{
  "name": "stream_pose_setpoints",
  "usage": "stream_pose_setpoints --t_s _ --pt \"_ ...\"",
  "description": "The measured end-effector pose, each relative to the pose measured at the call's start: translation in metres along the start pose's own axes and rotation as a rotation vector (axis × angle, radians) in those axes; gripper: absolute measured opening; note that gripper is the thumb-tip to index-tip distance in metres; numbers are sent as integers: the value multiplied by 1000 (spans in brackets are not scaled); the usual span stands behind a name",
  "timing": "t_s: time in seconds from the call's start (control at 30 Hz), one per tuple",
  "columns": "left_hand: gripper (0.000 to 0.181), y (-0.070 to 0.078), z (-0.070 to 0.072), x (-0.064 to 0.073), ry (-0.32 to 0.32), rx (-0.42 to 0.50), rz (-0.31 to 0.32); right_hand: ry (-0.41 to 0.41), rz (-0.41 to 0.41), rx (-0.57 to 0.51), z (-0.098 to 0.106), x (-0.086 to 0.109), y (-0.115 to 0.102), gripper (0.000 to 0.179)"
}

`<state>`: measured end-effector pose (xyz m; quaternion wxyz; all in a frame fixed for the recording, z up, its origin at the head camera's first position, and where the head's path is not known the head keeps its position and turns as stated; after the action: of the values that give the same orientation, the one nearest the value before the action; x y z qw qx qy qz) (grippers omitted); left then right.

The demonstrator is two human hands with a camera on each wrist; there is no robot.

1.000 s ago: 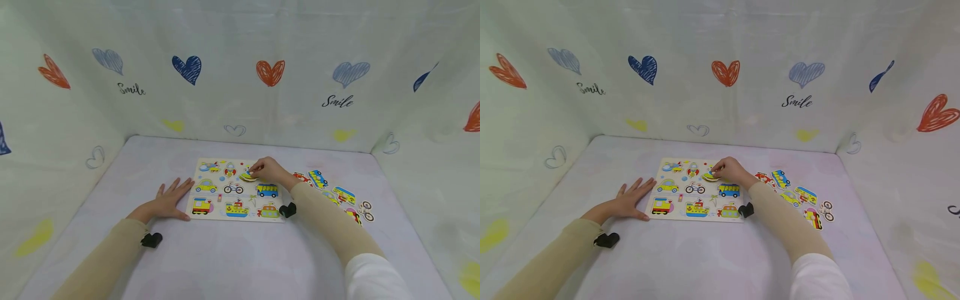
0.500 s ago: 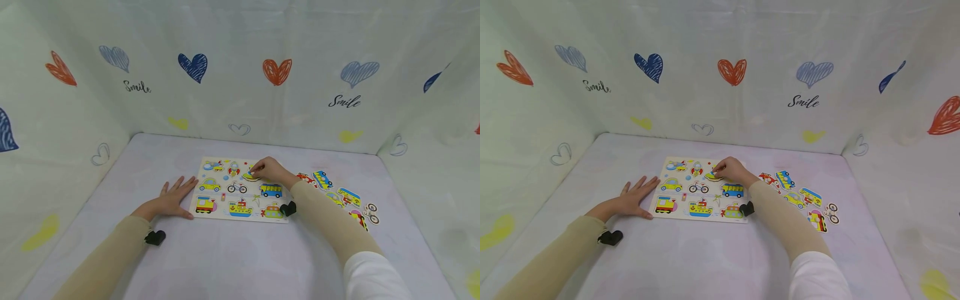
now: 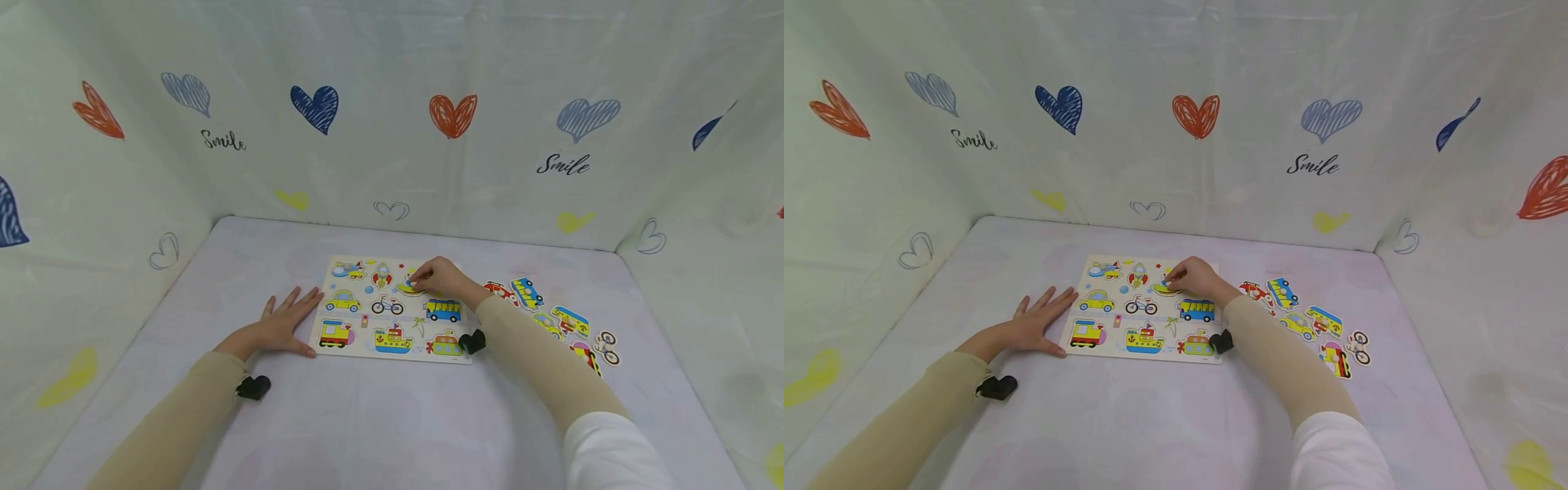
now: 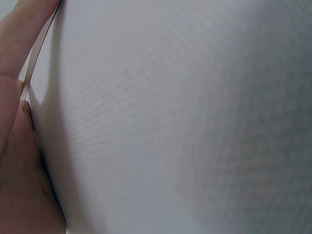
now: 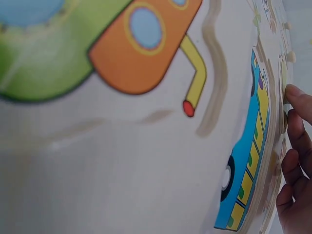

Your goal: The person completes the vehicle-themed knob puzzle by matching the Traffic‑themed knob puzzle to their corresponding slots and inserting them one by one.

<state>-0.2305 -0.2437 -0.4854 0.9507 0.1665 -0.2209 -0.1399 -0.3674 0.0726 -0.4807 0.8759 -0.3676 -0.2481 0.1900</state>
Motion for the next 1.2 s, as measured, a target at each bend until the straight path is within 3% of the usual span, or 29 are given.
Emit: stream_pose_setpoints --t_s 0.7,1.2 --pt "120 3 2 1 -3 13 -25 23 -10 70 -3 -1 3 17" --pt "121 0 0 -1 3 2 -29 53 -9 35 13 24 14 20"
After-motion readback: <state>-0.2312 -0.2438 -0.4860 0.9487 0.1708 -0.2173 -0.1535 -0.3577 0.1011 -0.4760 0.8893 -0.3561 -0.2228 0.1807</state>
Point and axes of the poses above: each hand's wrist, its own x-axis away from the middle knuckle, its own z-axis out of the back of the hand, y = z × x, the point moved 4 cm from there along -x, towards the middle knuckle, and after that the axes turned 4 degrees about -y, right-handed, at the moved point
